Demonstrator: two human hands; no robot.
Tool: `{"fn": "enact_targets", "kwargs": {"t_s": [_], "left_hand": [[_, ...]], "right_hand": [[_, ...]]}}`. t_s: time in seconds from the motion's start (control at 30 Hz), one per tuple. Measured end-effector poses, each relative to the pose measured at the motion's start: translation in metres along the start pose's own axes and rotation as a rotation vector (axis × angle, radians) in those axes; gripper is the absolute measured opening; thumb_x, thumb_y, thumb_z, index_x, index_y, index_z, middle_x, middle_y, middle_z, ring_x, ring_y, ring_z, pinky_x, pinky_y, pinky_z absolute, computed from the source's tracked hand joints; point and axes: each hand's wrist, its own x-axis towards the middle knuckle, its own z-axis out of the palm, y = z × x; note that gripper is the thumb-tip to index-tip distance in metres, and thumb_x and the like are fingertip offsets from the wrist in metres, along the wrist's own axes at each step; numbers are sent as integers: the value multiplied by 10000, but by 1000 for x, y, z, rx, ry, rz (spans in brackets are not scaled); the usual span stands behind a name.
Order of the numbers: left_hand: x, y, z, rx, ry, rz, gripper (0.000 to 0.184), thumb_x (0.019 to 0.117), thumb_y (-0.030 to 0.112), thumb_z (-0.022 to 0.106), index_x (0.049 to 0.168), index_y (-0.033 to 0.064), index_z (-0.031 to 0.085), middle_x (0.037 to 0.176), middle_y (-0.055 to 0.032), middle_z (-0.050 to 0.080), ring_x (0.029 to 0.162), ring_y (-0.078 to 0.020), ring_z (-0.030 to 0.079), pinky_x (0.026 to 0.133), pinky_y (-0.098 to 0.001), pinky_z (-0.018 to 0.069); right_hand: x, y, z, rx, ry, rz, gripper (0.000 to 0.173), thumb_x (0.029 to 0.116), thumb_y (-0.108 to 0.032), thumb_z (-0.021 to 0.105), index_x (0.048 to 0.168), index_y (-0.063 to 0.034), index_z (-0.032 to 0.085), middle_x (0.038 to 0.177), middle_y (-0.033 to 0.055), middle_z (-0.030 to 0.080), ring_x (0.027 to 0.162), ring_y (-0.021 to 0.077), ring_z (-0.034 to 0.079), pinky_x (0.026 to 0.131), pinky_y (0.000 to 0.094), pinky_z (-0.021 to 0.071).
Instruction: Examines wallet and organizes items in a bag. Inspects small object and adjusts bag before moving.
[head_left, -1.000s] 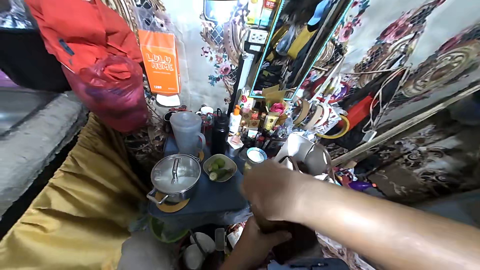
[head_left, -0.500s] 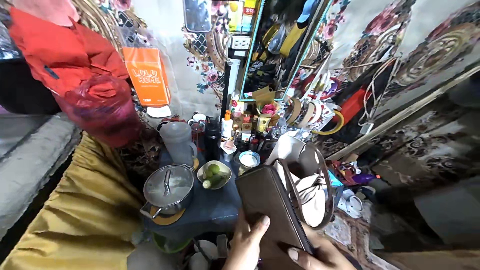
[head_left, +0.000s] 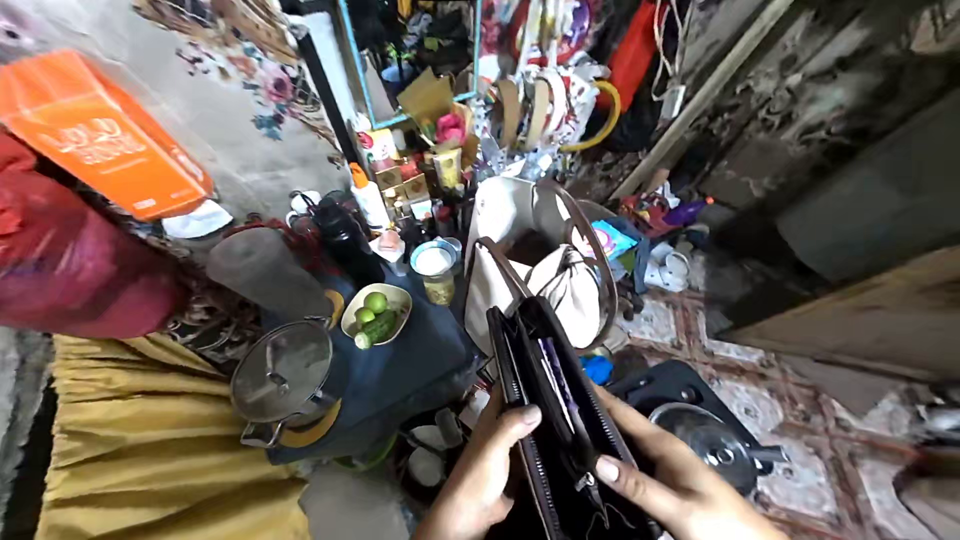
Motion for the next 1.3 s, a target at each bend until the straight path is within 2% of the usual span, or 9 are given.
{"fn": "enact_targets", "kwargs": {"t_s": [0.23,0.43,0.67,0.77,0.93,1.0,1.07,1.13,1.3], "left_hand": [[7,-3,-2,-179,-147,-6,497,785,424,835,1125,117,642,976,-58,759,900,-147,748,812,-349,628],[13,-11,-8,-222,-329,78,297,888,287,744,1141,137,700,1045,-52,766,980,-140,741,888,-345,606],[17,-16,-4,-146,-279,71,251,856,254,743,1079,141,718,1000,-37,760,947,-114,733,872,-326,599],[17,-15,-1,-97,-205,54,240,844,252,736,1062,156,711,968,-27,759,917,-101,733,849,-315,604],[16,-18,-1,-85,-134,20,262,832,255,743,1065,148,694,952,-36,759,901,-112,737,837,-325,609],[18,-21,-3,-74,-138,17,302,839,261,736,1110,148,665,968,-33,754,917,-114,735,848,-328,607],[19,-24,-3,-71,-136,9,310,838,262,729,1122,156,663,966,-26,750,914,-110,730,842,-325,604],[19,-25,-1,-87,-152,-6,321,838,267,728,1133,167,648,965,-17,743,911,-104,726,837,-321,602],[15,-27,10,-102,-106,-34,289,852,307,722,1090,157,657,928,-17,748,887,-88,729,814,-295,605]], "right_hand": [[-12,21,-34,190,30,-68,593,1013,-381,619,1489,-50,494,1326,19,674,1186,105,653,1018,288,560],[-19,39,-48,206,75,-99,426,1025,-277,574,1430,-147,585,1244,-20,706,1100,65,676,953,250,575],[-23,54,-52,184,208,-18,347,992,-224,579,1323,-217,681,1103,-7,746,962,77,713,851,244,601],[-23,48,-48,23,243,2,401,969,-302,629,1362,-224,643,1131,-29,737,990,81,710,850,234,604],[-25,28,-44,-426,365,-145,670,925,-448,679,1521,-211,485,1451,-3,576,1193,122,641,949,332,594],[-23,6,-42,-680,364,-304,530,941,-438,667,1369,-133,603,1497,82,527,1343,171,534,1066,381,507],[-21,-13,-33,-844,232,-408,308,991,-434,617,1145,-188,718,1478,86,545,1465,280,409,1181,522,383],[-16,-21,-19,-956,40,-452,271,1020,-414,562,1021,-217,748,1437,69,598,1496,371,362,1203,667,273],[-2,-8,1,-1032,-147,-490,203,930,-373,639,856,-197,709,1206,40,700,1429,386,460,1148,744,300]]}}
